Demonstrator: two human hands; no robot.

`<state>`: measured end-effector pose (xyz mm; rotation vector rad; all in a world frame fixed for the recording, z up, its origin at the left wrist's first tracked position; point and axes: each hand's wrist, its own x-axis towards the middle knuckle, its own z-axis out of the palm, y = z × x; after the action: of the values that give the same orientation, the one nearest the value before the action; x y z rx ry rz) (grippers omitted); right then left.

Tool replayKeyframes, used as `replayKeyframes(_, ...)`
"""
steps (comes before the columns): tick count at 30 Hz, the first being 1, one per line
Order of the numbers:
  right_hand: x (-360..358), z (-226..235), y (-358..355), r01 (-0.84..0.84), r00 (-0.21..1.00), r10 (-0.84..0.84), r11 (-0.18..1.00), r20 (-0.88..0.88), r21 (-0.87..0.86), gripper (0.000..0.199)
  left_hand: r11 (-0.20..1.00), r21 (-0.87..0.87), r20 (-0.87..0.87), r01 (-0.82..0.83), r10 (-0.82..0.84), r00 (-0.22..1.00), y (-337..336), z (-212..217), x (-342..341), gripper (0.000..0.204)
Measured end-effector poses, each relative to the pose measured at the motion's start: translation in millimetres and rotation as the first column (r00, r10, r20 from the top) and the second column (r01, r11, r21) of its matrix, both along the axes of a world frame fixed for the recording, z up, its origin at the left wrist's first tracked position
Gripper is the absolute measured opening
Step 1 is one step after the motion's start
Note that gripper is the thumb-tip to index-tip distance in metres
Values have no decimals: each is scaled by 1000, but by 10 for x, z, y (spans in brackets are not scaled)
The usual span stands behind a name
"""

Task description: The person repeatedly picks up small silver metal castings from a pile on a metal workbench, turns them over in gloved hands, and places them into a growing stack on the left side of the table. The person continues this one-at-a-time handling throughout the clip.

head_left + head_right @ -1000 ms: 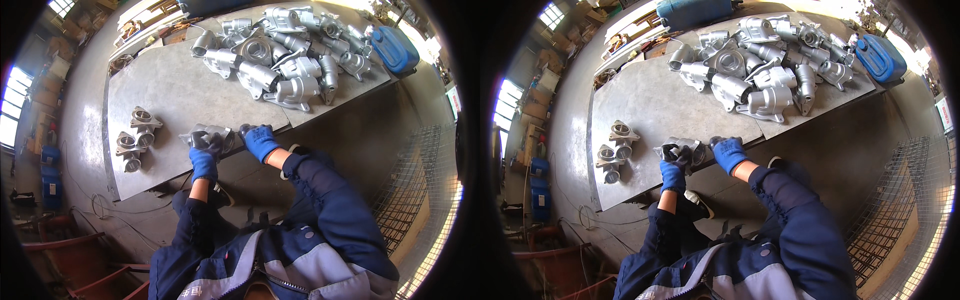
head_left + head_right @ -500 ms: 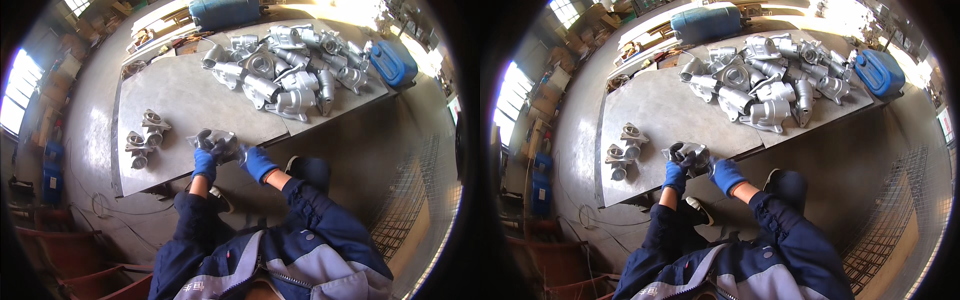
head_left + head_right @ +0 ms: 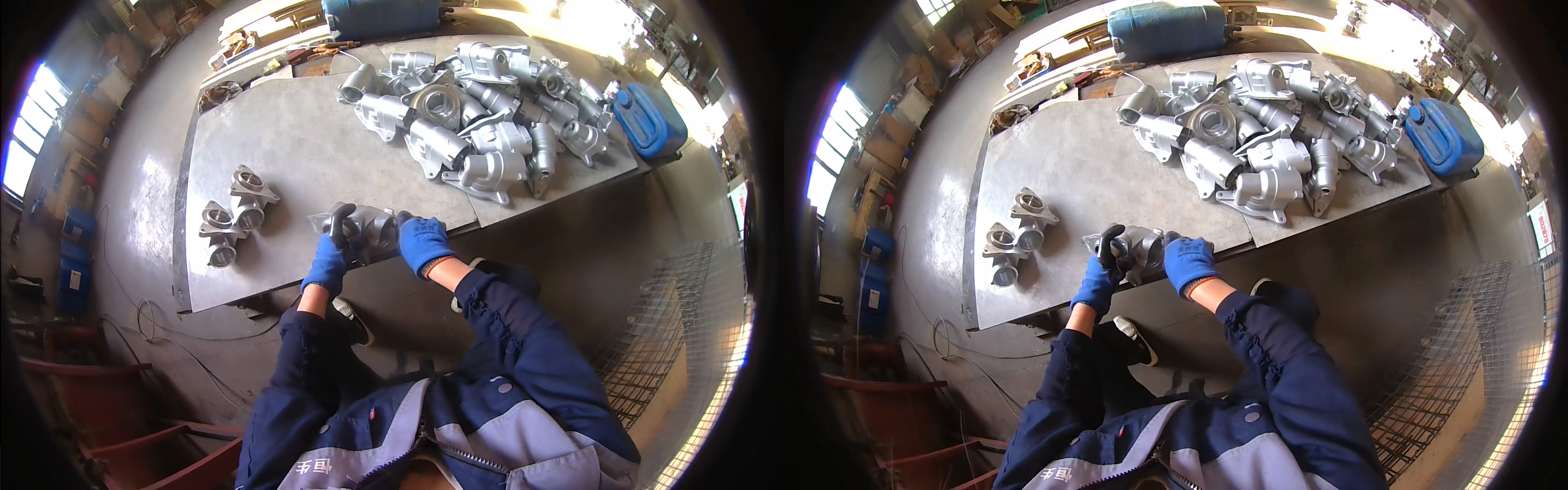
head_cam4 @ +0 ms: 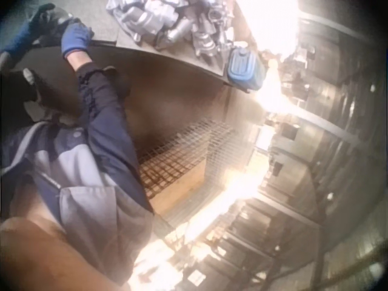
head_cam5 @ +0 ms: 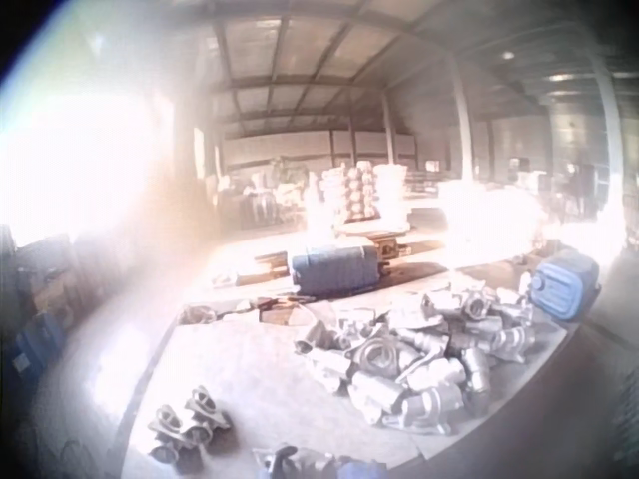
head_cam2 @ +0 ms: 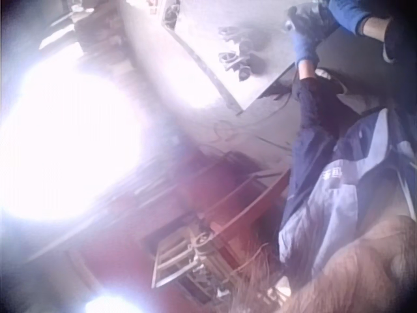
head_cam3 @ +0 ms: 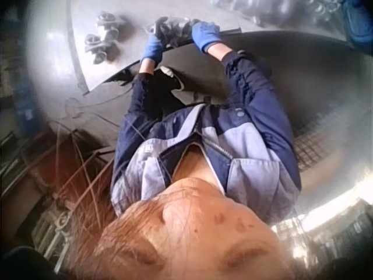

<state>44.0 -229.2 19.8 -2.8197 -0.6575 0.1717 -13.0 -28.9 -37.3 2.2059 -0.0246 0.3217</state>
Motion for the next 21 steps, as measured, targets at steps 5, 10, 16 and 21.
replayKeyframes(5, -26, 29, 12, 46, 981, -35, 997, -193, 55, 25, 999, 40, 80, 18, -21, 997, -6, -2, 1, 79)
replayKeyframes(10, -121, 19, 73, 68, 973, -50, 995, -225, 74, 25, 1000, 22, 55, -8, 7, 998, -7, -52, 4, 80)
replayKeyframes(16, -267, -79, 96, 99, 977, -73, 988, -202, 121, 22, 999, -35, -76, 21, -24, 997, -55, 147, 5, 65)
replayKeyframes(21, -435, -252, 127, 74, 979, -42, 985, -202, 153, 20, 998, 44, -32, 37, -36, 999, 66, 28, 121, 67)
